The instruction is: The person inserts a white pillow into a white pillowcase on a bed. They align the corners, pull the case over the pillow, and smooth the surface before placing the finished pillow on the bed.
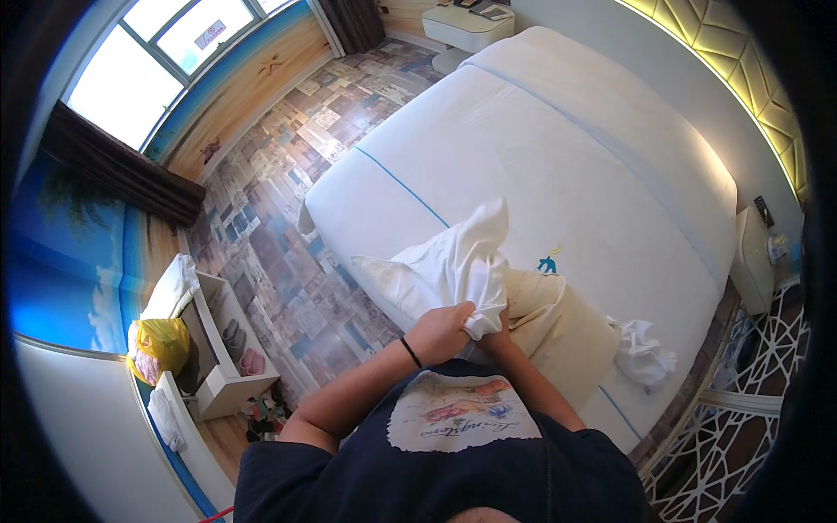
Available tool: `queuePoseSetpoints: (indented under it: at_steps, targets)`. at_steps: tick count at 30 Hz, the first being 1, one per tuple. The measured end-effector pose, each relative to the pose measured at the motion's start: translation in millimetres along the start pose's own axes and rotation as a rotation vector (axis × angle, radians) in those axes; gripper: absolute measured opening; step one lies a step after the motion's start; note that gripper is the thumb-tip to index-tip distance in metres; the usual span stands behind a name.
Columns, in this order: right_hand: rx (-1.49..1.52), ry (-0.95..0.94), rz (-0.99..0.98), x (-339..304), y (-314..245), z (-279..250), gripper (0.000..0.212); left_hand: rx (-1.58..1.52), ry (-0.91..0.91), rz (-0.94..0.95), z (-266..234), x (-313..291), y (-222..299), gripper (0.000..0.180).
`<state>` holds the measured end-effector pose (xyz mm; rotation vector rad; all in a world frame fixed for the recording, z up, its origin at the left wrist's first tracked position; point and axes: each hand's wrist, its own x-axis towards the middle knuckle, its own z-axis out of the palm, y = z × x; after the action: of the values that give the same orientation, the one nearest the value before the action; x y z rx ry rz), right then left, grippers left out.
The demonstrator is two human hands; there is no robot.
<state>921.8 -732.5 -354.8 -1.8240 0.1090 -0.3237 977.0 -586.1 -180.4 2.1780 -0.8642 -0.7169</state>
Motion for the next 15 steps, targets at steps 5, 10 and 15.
queuePoseSetpoints:
  at_steps: [5,10,15]
  targets:
    - [-0.237,0.014,-0.061,4.9,13.3,4.8,0.041,0.199,0.057,-0.118,-2.8,15.7,-31.2,0.02]
    - [-0.581,-0.073,-0.244,15.6,-18.3,-4.2,0.038,0.14,0.203,0.1,-18.3,24.5,-29.1,0.022]
    - [-0.333,-0.076,-0.235,-0.6,45.8,4.3,0.037,-0.325,-0.004,0.136,19.6,25.6,-11.6,0.026]
